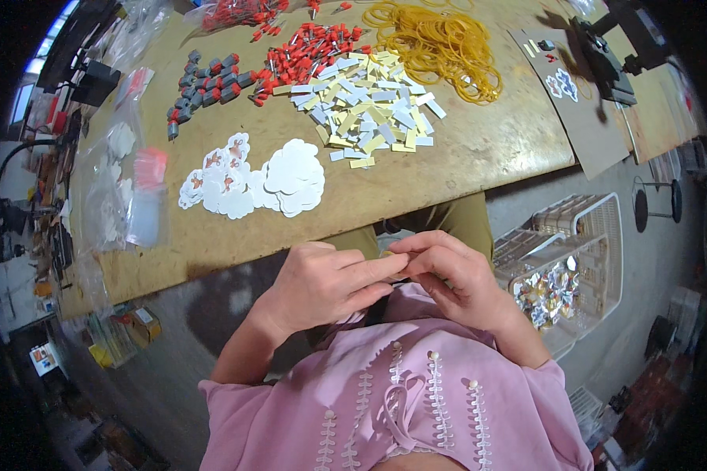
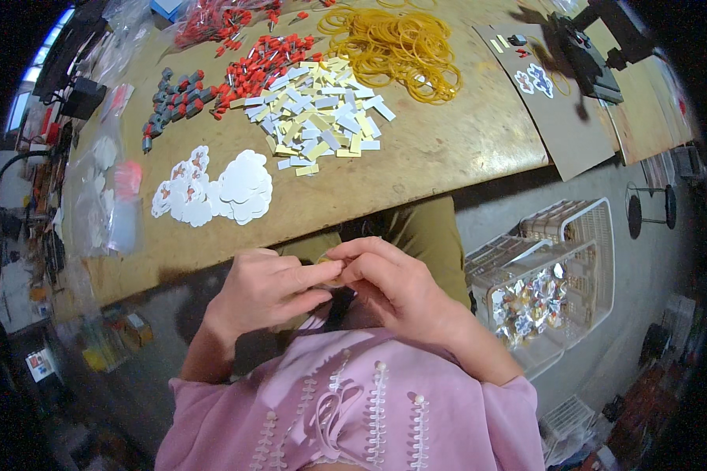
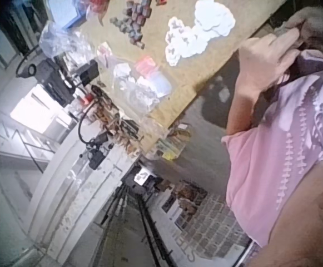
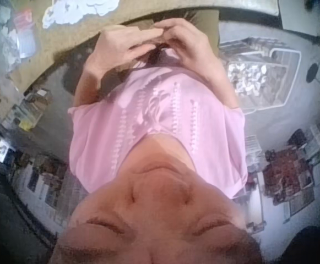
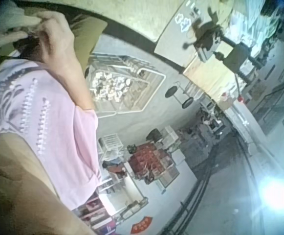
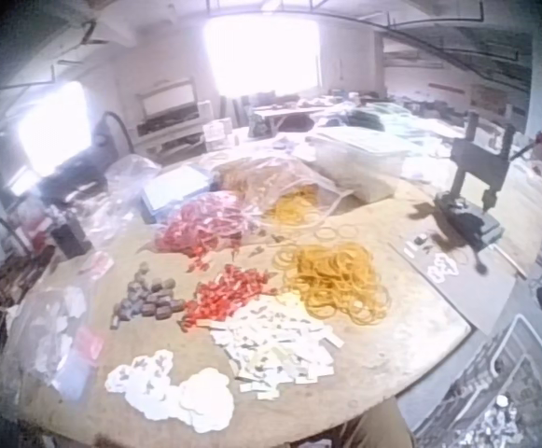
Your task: The person assembles small craft kits by placing white die-cut pieces, yellow rectangular pieces, and red cylindrical pieces into clear plastic bags, then securing each bag with a yellow rubber band. The person handles items one at a time and places the completed bags into a basket.
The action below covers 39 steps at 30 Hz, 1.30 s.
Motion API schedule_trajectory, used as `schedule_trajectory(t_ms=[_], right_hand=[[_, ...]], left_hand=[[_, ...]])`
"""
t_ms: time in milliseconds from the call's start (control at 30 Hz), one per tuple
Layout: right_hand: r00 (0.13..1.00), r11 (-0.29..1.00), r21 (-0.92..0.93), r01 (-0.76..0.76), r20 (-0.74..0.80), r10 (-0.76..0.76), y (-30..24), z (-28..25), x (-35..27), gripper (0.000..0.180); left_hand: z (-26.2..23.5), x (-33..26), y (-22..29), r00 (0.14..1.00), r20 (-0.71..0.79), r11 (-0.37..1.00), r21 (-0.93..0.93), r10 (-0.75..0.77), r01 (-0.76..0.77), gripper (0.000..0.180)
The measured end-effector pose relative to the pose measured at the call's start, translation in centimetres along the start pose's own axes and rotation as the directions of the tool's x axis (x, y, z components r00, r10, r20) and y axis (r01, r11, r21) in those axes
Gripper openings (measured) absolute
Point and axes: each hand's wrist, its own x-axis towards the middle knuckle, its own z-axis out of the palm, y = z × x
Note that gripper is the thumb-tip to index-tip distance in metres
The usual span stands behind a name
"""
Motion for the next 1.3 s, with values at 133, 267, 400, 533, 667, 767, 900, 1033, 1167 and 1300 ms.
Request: schedule_trajectory(t_ms=[133,267,400,533,667,767,900,1033,1167,1300], right_hand=[[1.0,1.0,0.0,-0.03,-0.006,0.03,-0.2,0.1,0.1,0.022],[0.998,0.998,-0.048,0.051,0.047,-0.049,-0.4,1.1,0.4,0.022],[0.994,0.999,-0.047,0.027,0.104,-0.022,-0.2,1.7,0.3,0.024],[1.0,0.997,-0.082,0.009,0.013,-0.008,0.0,0.8,0.1,0.025],[0.998,0.989,-0.15,0.014,-0.052,-0.022,0.0,0.0,0.3,0.025],[0.999,0.991,-0.128,0.027,-0.02,-0.03,0.3,0.4,0.3,0.025],[0.999,0.991,-0.135,0.003,-0.039,-0.008,0.1,0.3,0.3,0.024],[0.996,0.993,-0.117,-0.02,-0.089,0.009,-0.3,-0.4,0.5,0.021],[0.993,0.991,-0.137,0.0,-0.113,-0.015,-0.4,-0.1,1.1,0.021],[0.989,0.996,-0.053,-0.074,-0.132,0.067,-0.5,-0.3,1.1,0.018]], left_hand=[[0.7,-0.1,-0.3,0.996,0.027,0.997,-0.005,-0.082,0.082,0.029],[1.1,0.2,-0.3,0.962,0.259,0.993,0.104,-0.085,0.06,0.03],[1.5,0.3,-0.3,0.915,0.393,0.982,0.189,-0.09,0.015,0.039],[-0.3,0.7,-0.2,0.953,0.281,0.994,0.021,-0.112,0.111,0.027],[-0.9,0.6,0.3,0.94,0.17,0.882,-0.328,-0.297,0.338,0.031],[1.2,-0.2,-0.7,0.986,0.078,0.962,-0.22,-0.148,0.162,0.039],[1.2,-0.3,-0.5,0.957,0.028,0.908,-0.31,-0.288,0.282,0.04],[0.8,-0.1,-0.3,0.889,-0.056,0.777,-0.512,-0.455,0.366,0.038],[2.2,0.0,-0.3,0.919,-0.1,0.791,-0.551,-0.381,0.268,0.022],[3.0,-0.3,-0.2,0.901,-0.168,0.763,-0.606,-0.4,0.226,0.009]])
